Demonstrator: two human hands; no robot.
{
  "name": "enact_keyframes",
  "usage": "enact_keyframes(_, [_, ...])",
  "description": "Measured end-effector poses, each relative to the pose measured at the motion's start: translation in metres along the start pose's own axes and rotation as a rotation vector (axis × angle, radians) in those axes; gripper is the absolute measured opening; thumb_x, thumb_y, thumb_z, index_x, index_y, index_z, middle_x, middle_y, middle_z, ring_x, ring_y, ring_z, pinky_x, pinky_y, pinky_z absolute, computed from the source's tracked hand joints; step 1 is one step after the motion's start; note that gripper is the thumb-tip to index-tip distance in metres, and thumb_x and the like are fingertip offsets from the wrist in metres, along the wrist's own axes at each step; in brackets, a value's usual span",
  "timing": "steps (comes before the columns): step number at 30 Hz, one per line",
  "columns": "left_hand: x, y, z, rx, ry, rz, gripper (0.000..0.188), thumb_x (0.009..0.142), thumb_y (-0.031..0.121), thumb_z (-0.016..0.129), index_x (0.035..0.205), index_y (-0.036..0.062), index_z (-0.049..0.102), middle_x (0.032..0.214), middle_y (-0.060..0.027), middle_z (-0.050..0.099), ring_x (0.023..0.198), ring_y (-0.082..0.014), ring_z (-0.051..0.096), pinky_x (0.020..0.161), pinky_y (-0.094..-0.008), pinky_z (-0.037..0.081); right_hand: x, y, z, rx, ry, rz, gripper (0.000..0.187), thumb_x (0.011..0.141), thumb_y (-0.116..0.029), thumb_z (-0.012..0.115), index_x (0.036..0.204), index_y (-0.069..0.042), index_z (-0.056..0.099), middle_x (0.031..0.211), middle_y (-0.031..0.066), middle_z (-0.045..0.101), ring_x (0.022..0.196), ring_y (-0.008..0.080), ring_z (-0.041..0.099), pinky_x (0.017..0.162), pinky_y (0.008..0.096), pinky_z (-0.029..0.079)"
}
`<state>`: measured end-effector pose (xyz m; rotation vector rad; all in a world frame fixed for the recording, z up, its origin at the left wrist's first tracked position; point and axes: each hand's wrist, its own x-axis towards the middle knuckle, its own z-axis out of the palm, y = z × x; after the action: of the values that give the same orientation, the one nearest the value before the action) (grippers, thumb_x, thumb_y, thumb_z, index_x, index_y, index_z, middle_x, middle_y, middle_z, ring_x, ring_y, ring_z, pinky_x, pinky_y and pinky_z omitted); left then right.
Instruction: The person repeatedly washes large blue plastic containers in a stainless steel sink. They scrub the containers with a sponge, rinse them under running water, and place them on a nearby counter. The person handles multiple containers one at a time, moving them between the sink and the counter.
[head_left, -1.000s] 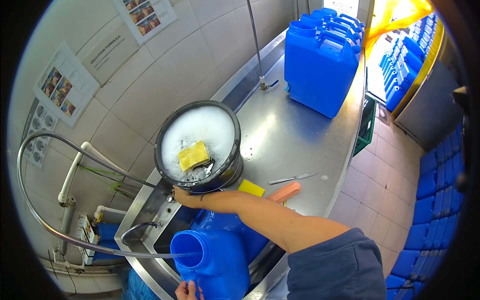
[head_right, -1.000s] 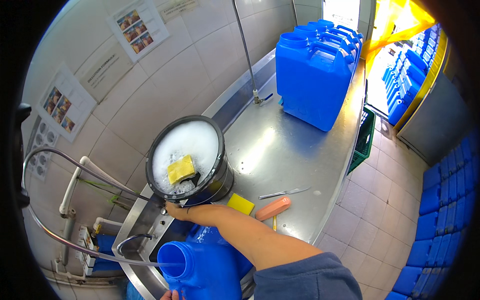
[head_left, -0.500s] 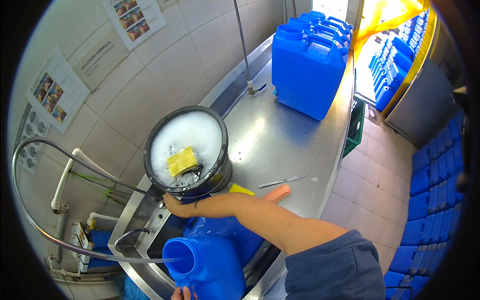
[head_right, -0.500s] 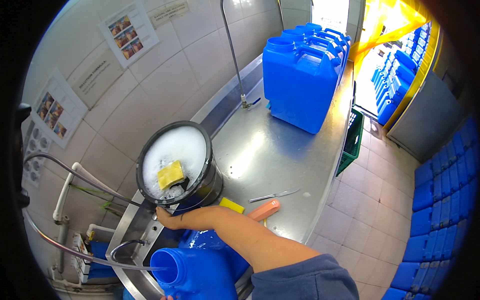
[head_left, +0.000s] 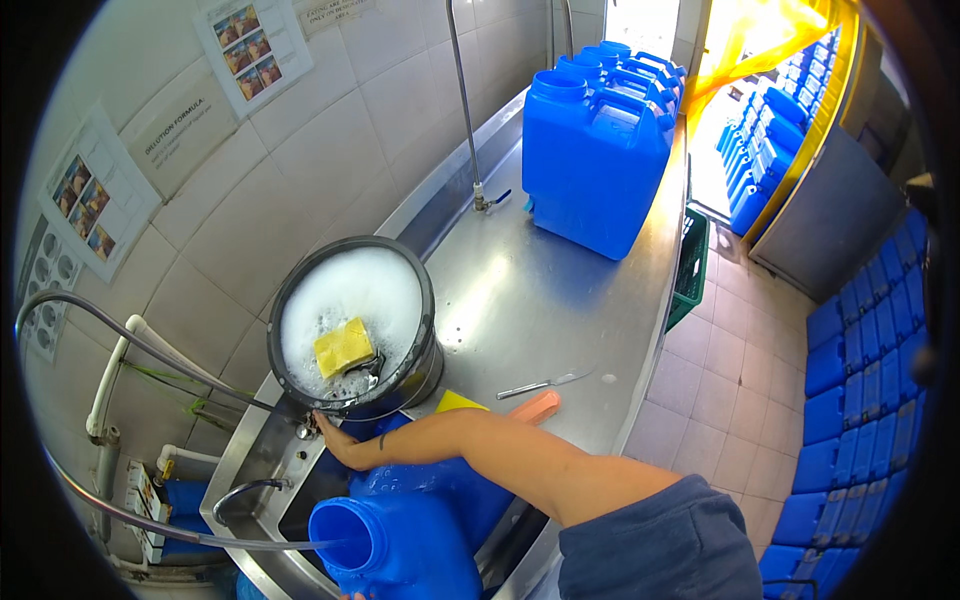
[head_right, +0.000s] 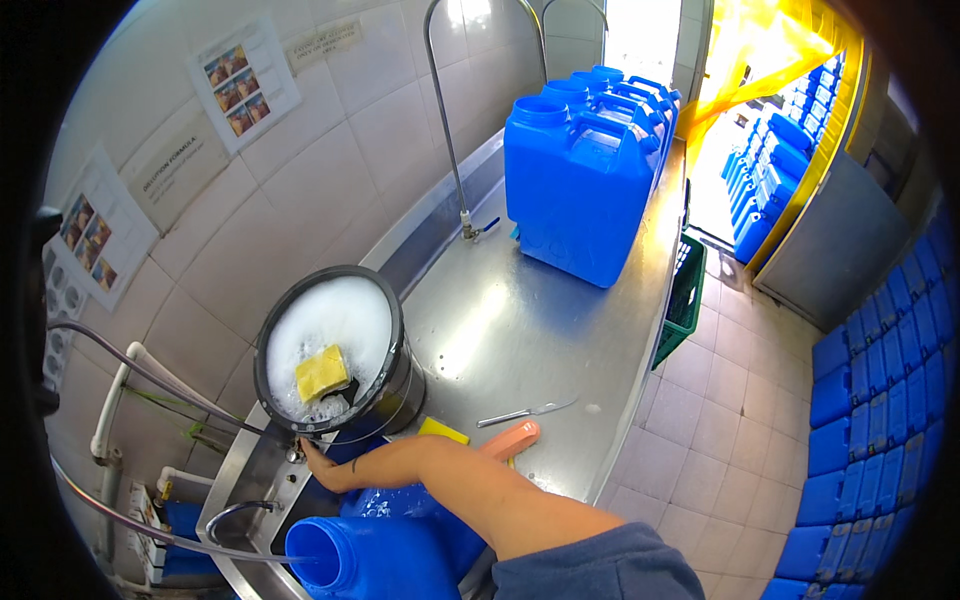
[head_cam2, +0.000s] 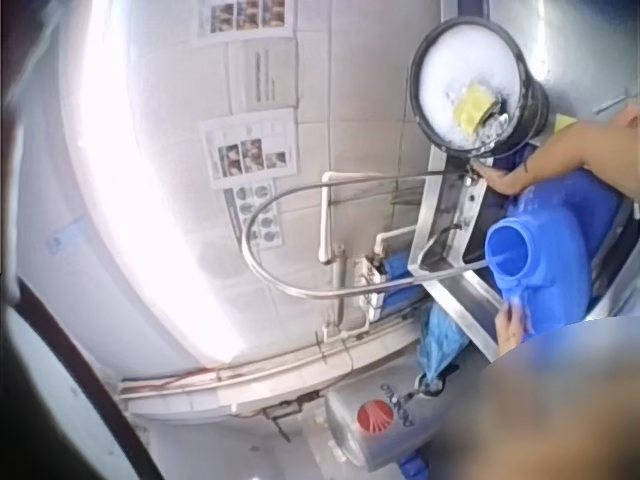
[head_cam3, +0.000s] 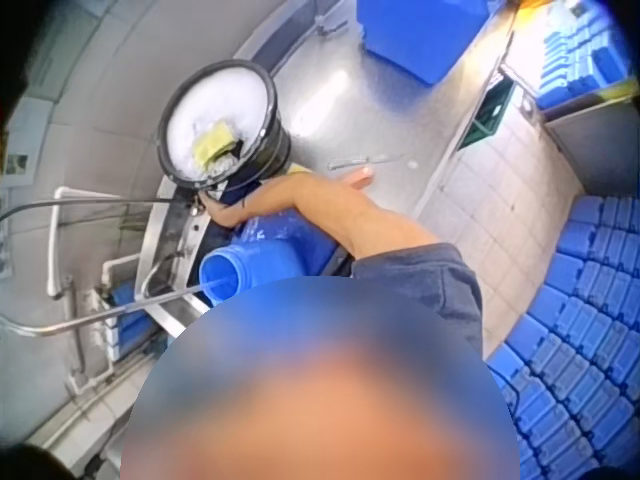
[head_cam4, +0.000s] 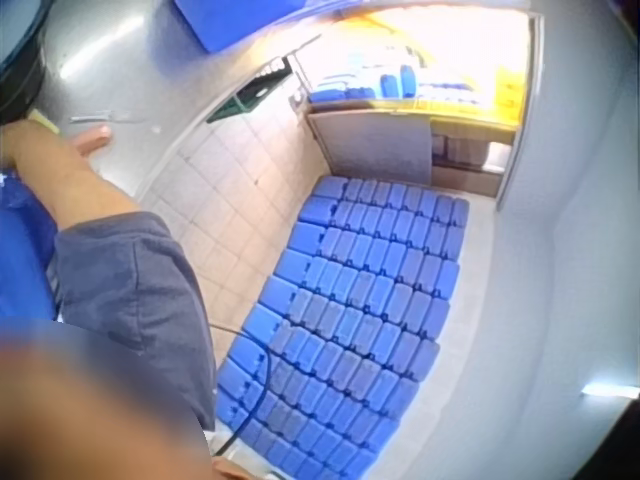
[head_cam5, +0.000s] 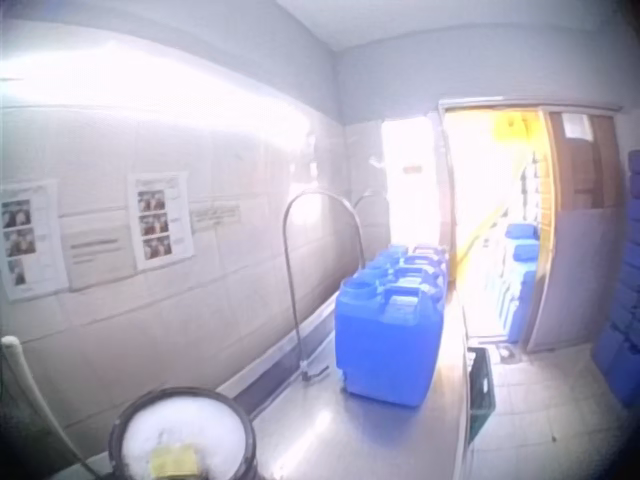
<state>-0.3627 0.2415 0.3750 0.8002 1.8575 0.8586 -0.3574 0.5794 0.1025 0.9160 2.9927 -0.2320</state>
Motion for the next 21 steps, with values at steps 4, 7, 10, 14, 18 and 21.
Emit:
enact_keyframes(4, [0.010, -0.010, -0.006, -0.003, -0.049, 0.032, 0.024, 0.099, 0.027, 0.057, 0.086, 0.0069, 0.058, 0.062, 0.0022, 0.051, 0.048, -0.0067, 0.042, 0.043, -0.0223, 0.031, -0.003, 0.006, -0.001, 0.020, -0.013, 0.005, 0.025, 0.088, -0.025, 0.053, 0.096, -0.007, 0.069, 0.096, 0.0142, 0.069, 0.097, 0.0319, 0.062, 0.080, 0.0466, 0.046])
enact_keyframes(7, [0.012, -0.017, -0.010, -0.007, -0.064, 0.026, 0.023, 0.099, 0.027, 0.057, 0.089, 0.0061, 0.059, 0.062, 0.0018, 0.052, 0.047, -0.0069, 0.042, 0.042, -0.0224, 0.031, 0.002, 0.001, 0.002, 0.033, -0.024, -0.008, 0.026, 0.088, -0.025, 0.053, 0.096, -0.007, 0.069, 0.096, 0.0147, 0.069, 0.097, 0.0322, 0.062, 0.079, 0.0460, 0.046])
enact_keyframes(10, [0.016, -0.012, -0.009, 0.006, -0.085, 0.014, 0.023, 0.099, 0.027, 0.057, 0.092, 0.0052, 0.060, 0.063, 0.0014, 0.052, 0.047, -0.0072, 0.042, 0.042, -0.0228, 0.033, 0.005, 0.008, 0.003, 0.033, -0.036, 0.013, 0.026, 0.089, -0.026, 0.053, 0.097, -0.006, 0.068, 0.096, 0.0152, 0.068, 0.097, 0.0325, 0.062, 0.079, 0.0453, 0.047])
enact_keyframes(14, [0.012, -0.001, -0.001, -0.008, -0.060, -0.007, 0.024, 0.098, 0.028, 0.057, 0.091, 0.0052, 0.060, 0.065, 0.0008, 0.053, 0.049, -0.0076, 0.045, 0.042, -0.0231, 0.034, 0.011, 0.005, 0.007, 0.031, -0.059, 0.005, 0.027, 0.089, -0.026, 0.052, 0.097, -0.005, 0.068, 0.096, 0.0159, 0.068, 0.097, 0.0329, 0.062, 0.078, 0.0444, 0.047])
enact_keyframes(18, [0.010, 0.000, -0.002, -0.014, -0.059, -0.027, 0.024, 0.098, 0.029, 0.058, 0.091, 0.0060, 0.060, 0.067, 0.0002, 0.054, 0.051, -0.0079, 0.046, 0.043, -0.0231, 0.035, 0.015, 0.001, 0.008, 0.028, -0.084, -0.002, 0.028, 0.089, -0.027, 0.052, 0.098, -0.005, 0.067, 0.096, 0.0166, 0.068, 0.096, 0.0333, 0.061, 0.078, 0.0435, 0.047])
enact_keyframes(21, [0.013, -0.006, -0.005, 0.049, -0.064, -0.049, 0.027, 0.098, 0.032, 0.057, 0.089, 0.0067, 0.059, 0.065, 0.0004, 0.053, 0.050, -0.0082, 0.045, 0.043, -0.0236, 0.035, 0.012, 0.005, 0.010, 0.035, -0.098, 0.005, 0.029, 0.089, -0.027, 0.052, 0.098, -0.004, 0.067, 0.096, 0.0171, 0.068, 0.096, 0.0336, 0.061, 0.078, 0.0429, 0.048])
